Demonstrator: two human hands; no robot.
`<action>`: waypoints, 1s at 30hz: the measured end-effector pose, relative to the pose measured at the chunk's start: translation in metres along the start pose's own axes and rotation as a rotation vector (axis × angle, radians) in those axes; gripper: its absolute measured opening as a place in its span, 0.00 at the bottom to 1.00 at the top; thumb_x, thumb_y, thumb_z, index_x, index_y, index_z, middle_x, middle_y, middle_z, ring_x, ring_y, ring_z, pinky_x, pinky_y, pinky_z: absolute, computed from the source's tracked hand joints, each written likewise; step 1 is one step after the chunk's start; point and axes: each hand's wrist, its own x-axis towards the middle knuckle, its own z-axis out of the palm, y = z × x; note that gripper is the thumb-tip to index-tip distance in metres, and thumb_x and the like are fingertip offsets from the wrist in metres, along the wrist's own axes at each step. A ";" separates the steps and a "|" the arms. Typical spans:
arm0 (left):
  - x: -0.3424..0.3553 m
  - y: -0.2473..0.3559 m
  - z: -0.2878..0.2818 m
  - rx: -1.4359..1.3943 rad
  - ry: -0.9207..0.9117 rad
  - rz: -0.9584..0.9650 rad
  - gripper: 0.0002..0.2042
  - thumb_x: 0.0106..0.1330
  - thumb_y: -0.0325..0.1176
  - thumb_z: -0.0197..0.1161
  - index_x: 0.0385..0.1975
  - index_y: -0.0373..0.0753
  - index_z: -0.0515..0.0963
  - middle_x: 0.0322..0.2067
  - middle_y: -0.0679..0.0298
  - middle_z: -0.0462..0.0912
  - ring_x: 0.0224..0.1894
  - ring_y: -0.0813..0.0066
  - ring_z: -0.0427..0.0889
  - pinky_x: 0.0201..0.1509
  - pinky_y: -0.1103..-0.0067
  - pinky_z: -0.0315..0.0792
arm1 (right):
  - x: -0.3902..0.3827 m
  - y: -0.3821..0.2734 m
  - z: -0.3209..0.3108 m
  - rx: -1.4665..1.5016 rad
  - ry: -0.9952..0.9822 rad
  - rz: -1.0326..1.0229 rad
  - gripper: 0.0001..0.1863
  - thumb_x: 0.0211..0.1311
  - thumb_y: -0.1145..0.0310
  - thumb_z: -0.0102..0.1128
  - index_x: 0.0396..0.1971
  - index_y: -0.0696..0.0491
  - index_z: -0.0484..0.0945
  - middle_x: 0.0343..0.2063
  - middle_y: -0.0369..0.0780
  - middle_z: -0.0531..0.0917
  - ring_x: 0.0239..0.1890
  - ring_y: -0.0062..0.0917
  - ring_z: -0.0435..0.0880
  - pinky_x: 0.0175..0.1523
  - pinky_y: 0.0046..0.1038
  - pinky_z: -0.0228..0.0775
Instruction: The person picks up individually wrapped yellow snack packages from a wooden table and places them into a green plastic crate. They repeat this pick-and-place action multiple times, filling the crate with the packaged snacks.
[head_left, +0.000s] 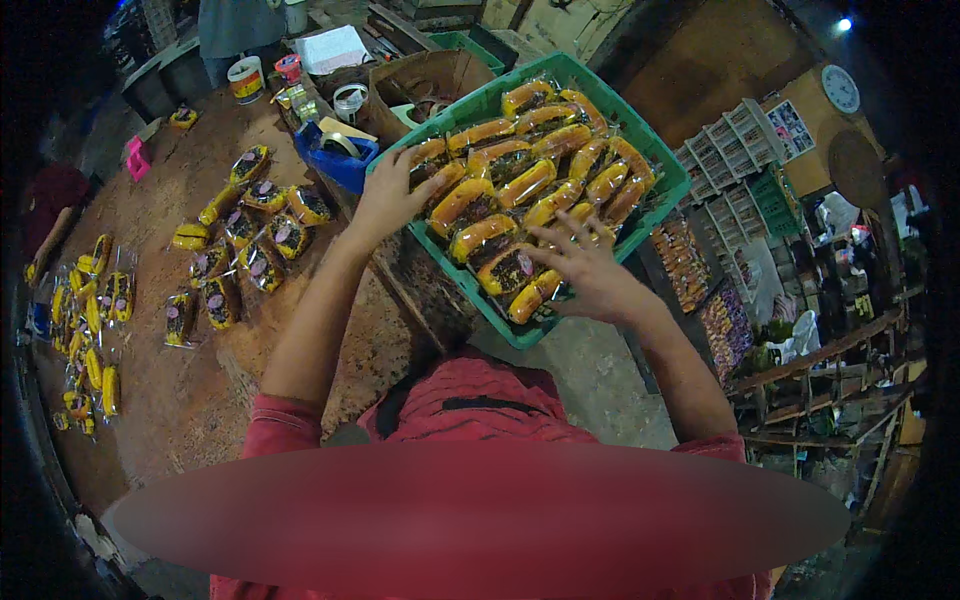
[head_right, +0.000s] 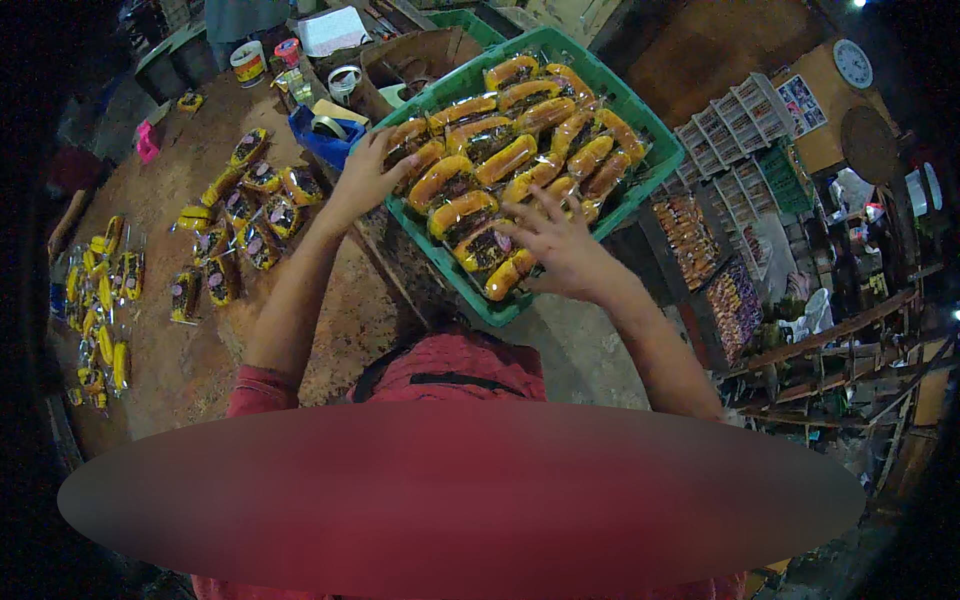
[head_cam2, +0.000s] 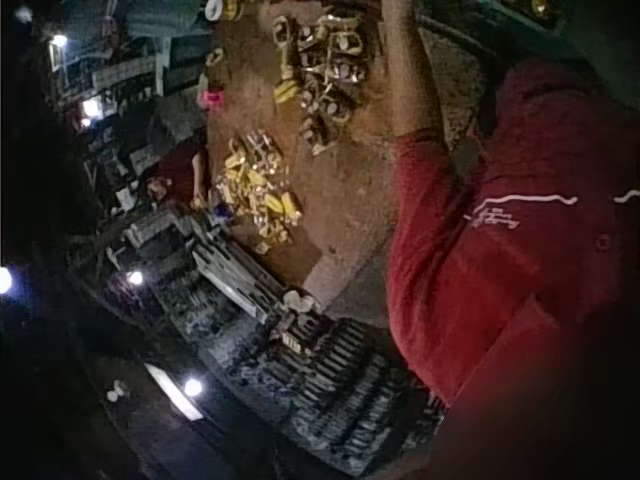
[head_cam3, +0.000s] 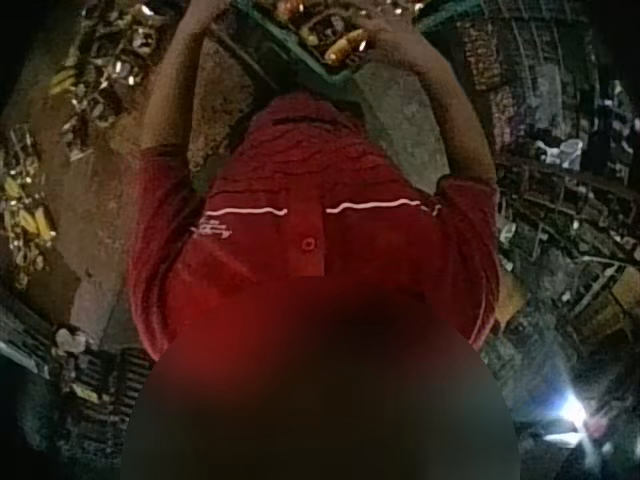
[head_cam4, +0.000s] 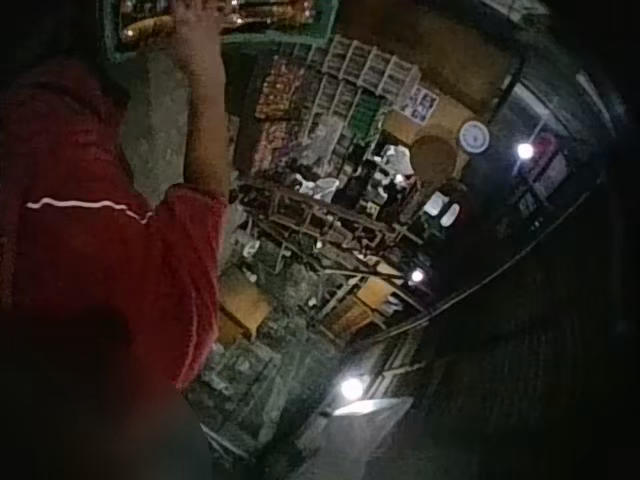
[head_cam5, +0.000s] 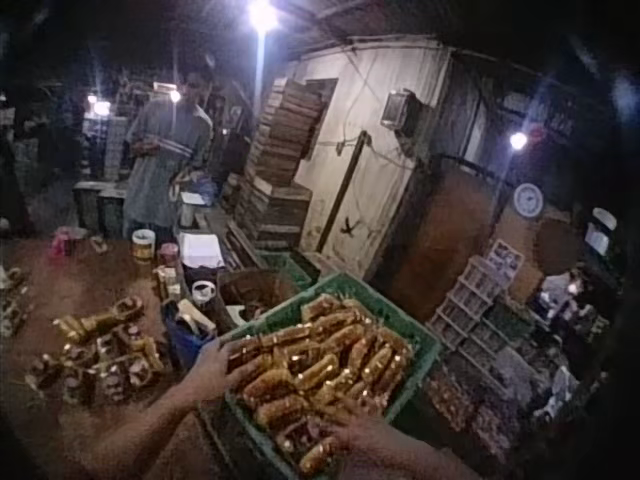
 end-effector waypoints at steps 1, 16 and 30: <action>-0.002 0.001 0.003 -0.070 -0.059 -0.103 0.34 0.73 0.54 0.64 0.67 0.31 0.71 0.60 0.43 0.76 0.65 0.42 0.76 0.68 0.59 0.71 | 0.002 -0.006 0.002 -0.007 -0.029 -0.005 0.55 0.46 0.59 0.83 0.77 0.35 0.62 0.79 0.36 0.59 0.83 0.47 0.47 0.82 0.61 0.35; -0.005 -0.016 0.009 0.006 -0.114 -0.032 0.51 0.53 0.57 0.80 0.74 0.36 0.65 0.67 0.42 0.71 0.70 0.42 0.70 0.75 0.58 0.65 | 0.040 -0.004 0.018 -0.189 -0.069 -0.128 0.75 0.31 0.49 0.88 0.83 0.38 0.49 0.82 0.32 0.55 0.85 0.49 0.38 0.81 0.67 0.23; 0.036 0.036 -0.010 -0.102 -0.068 -0.062 0.35 0.66 0.51 0.72 0.68 0.38 0.71 0.61 0.43 0.78 0.64 0.44 0.78 0.68 0.59 0.72 | -0.007 0.045 -0.011 0.039 0.171 0.060 0.60 0.45 0.60 0.85 0.80 0.40 0.57 0.81 0.36 0.56 0.84 0.51 0.45 0.80 0.68 0.34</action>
